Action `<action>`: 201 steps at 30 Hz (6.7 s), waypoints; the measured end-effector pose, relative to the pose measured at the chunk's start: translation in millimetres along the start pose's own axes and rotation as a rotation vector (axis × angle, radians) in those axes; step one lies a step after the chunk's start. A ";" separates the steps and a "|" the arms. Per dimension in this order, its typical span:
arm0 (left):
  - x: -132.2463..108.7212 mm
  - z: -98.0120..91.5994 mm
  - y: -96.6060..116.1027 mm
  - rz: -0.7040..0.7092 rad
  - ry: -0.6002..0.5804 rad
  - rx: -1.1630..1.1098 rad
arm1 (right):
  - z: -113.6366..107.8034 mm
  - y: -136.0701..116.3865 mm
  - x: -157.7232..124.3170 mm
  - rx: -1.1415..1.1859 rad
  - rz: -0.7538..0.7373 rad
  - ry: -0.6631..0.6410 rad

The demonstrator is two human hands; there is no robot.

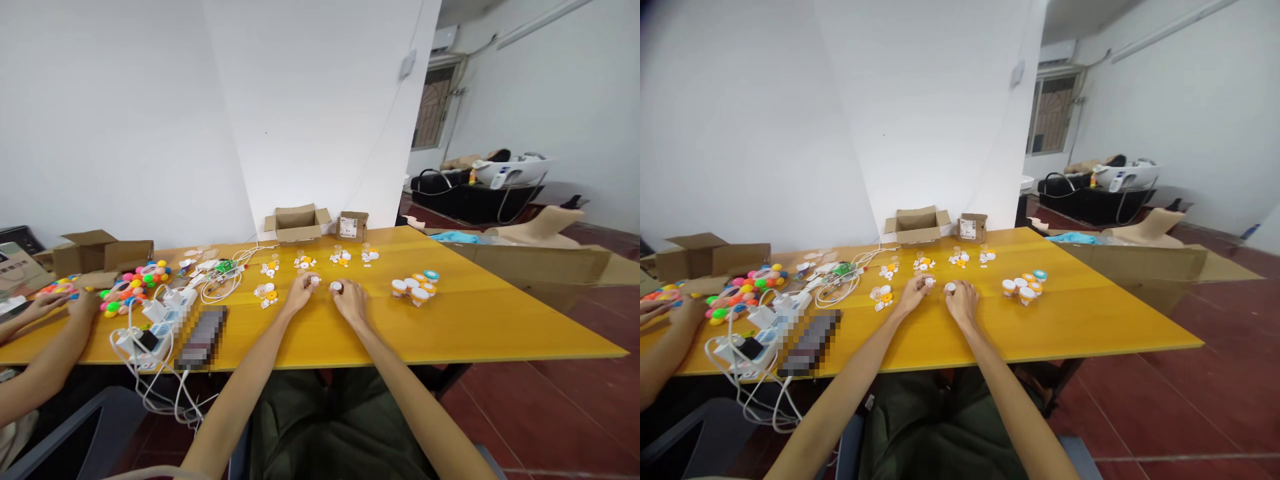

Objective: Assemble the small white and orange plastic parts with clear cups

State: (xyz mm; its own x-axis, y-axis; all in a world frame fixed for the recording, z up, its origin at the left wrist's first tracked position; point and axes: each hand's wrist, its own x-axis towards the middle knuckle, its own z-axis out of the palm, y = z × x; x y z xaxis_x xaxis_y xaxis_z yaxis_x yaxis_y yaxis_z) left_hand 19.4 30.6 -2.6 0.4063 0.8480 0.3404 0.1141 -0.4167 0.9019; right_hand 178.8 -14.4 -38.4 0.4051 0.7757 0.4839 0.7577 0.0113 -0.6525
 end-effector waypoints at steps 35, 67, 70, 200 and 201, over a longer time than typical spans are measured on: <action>-9.4 5.7 34.0 -0.143 -0.068 -0.240 | -10.6 -24.0 -6.2 0.079 -0.168 0.003; -12.4 3.4 40.5 -0.128 -0.139 -0.284 | -9.5 -20.4 -2.5 0.165 -0.179 -0.074; -12.8 3.1 41.1 -0.124 -0.146 -0.288 | -9.3 -20.9 -2.5 0.172 -0.176 -0.075; -7.0 7.3 32.7 -0.056 -0.114 -0.174 | -8.9 -21.0 -1.0 0.170 -0.107 -0.090; -7.0 7.3 32.7 -0.057 -0.115 -0.171 | -8.6 -20.6 -1.0 0.178 -0.113 -0.083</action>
State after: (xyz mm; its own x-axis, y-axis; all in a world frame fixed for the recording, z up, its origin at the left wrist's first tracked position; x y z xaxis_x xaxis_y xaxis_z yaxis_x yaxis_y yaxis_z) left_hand 26.9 8.6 22.5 0.5051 0.8217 0.2639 -0.0115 -0.2994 0.9541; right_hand 167.2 -20.9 -20.5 0.2734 0.8126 0.5148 0.6905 0.2068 -0.6931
